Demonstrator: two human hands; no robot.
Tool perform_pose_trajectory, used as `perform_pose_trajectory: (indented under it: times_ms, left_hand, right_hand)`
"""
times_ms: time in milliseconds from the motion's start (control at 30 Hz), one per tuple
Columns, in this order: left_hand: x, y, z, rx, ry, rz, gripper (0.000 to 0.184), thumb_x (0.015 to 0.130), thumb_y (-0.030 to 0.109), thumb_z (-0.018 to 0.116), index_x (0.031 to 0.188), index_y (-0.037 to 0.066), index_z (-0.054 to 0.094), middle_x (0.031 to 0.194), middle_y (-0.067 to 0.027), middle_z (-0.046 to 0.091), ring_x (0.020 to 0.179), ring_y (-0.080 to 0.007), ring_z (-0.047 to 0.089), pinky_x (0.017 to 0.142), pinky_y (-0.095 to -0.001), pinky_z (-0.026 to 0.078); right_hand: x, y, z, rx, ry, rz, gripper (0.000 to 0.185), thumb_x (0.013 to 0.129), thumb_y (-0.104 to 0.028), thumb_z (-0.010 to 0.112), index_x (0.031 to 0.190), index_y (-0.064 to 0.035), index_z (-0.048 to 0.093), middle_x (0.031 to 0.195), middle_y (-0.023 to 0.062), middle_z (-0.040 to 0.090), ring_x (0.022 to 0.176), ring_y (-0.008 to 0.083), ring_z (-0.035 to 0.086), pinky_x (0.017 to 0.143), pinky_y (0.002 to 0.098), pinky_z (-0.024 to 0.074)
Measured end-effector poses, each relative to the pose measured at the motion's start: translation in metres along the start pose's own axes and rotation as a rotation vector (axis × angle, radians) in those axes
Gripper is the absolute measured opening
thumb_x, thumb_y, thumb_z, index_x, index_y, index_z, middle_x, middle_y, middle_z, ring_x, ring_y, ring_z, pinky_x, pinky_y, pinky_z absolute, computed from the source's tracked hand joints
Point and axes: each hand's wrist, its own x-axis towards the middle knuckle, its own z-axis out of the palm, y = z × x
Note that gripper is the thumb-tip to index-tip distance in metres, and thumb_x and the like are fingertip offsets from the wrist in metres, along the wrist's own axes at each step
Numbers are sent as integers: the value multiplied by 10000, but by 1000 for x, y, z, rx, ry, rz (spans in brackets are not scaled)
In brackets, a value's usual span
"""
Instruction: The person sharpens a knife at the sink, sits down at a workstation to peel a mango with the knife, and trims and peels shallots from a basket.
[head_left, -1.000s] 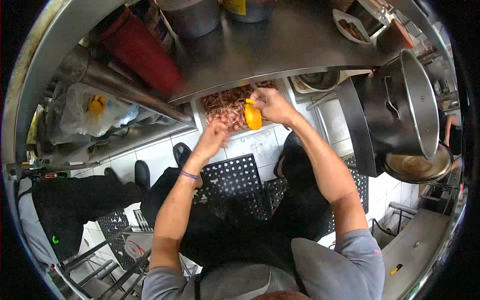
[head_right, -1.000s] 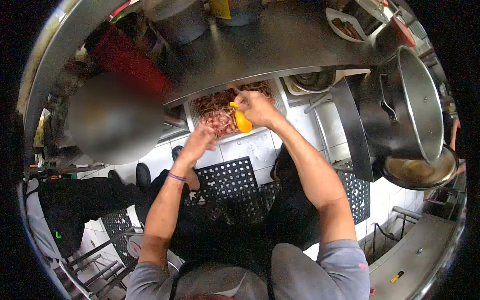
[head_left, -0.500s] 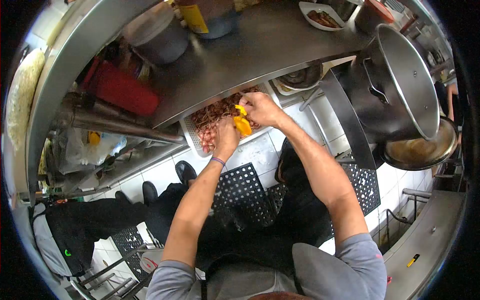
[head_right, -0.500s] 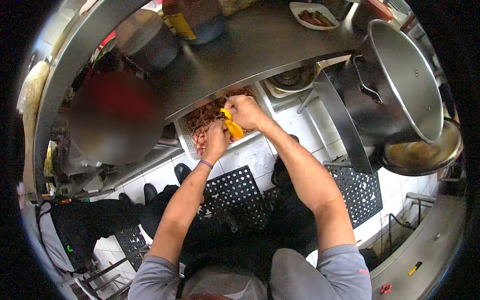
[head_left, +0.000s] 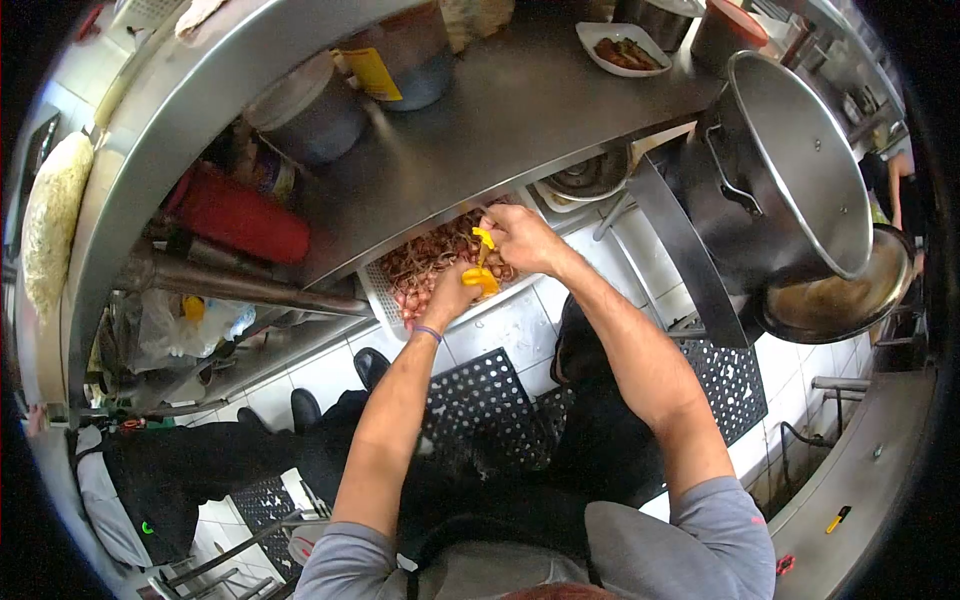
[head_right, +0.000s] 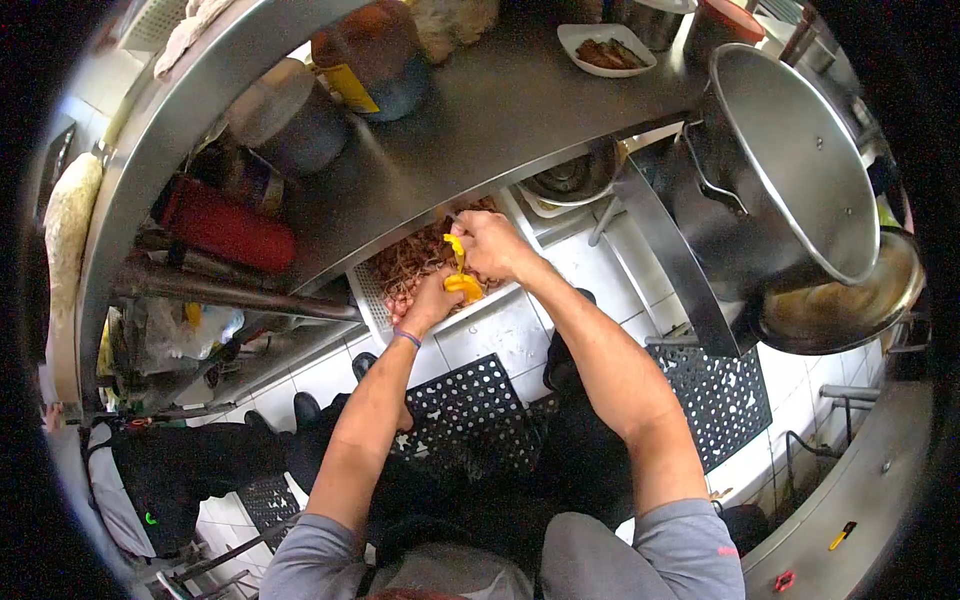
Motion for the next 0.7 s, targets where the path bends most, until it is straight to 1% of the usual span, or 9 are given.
perform_pose_trajectory:
  times_ms: [67,100,200,233,333,367,467,567,700]
  left_hand:
    - [-6,4,-3,-40,45,-1,342,771,67,714,1099,3,643,949,-121,716,884,-209,683,815,-326,527]
    - [-11,5,-5,-86,99,29,350,768,99,727,1090,-18,653,949,-138,719,874,-233,689,811,-342,531]
    - [-24,13,-26,129,139,-7,366,763,137,738,1075,-38,664,948,-170,719,869,-259,697,805,-359,535]
    - [-39,44,-44,113,122,-17,375,755,159,743,1060,-47,673,943,-199,716,879,-274,702,801,-370,538]
    - [-59,55,-66,146,141,-41,381,750,151,739,1073,-41,670,927,-200,717,883,-262,705,796,-369,540]
    - [-66,62,-72,72,154,-36,374,752,136,736,1078,-36,671,947,-191,717,882,-256,705,788,-360,543]
    - [-78,67,-89,99,158,72,362,755,112,727,1083,-32,671,968,-177,715,886,-237,702,782,-345,544]
    - [-88,76,-100,105,156,72,361,755,92,718,1088,-39,666,956,-157,711,858,-216,690,761,-330,536]
    - [-96,75,-108,63,148,90,346,762,96,715,1072,-47,660,957,-146,699,830,-203,677,744,-324,525]
  right_hand:
    - [0,-1,-3,-18,43,20,171,893,-83,564,993,42,623,937,238,666,904,351,653,780,433,495]
    - [1,1,-3,-57,71,1,174,901,-91,566,1002,42,619,950,249,661,916,372,647,789,446,491]
    - [4,12,0,-141,93,-42,172,902,-99,573,991,39,623,946,253,664,909,371,655,781,440,501]
    - [6,18,2,-131,55,-92,173,897,-112,583,973,36,630,927,250,670,894,365,667,760,435,514]
    - [-2,8,8,-164,-144,-172,188,891,-133,596,965,35,637,908,246,674,873,358,676,742,428,525]
    - [-3,1,15,-195,-169,-142,168,851,-87,560,925,22,663,876,239,687,882,382,682,790,450,533]
    - [-4,-6,32,-123,-204,-188,213,850,-133,616,980,25,677,902,227,701,892,348,699,775,422,546]
    - [-4,-19,44,-21,-268,-134,255,834,-140,647,1022,30,679,908,222,705,873,314,706,766,402,549]
    - [-4,-40,44,-32,-314,-130,307,793,-148,685,1041,33,685,860,213,705,802,289,706,729,384,552]
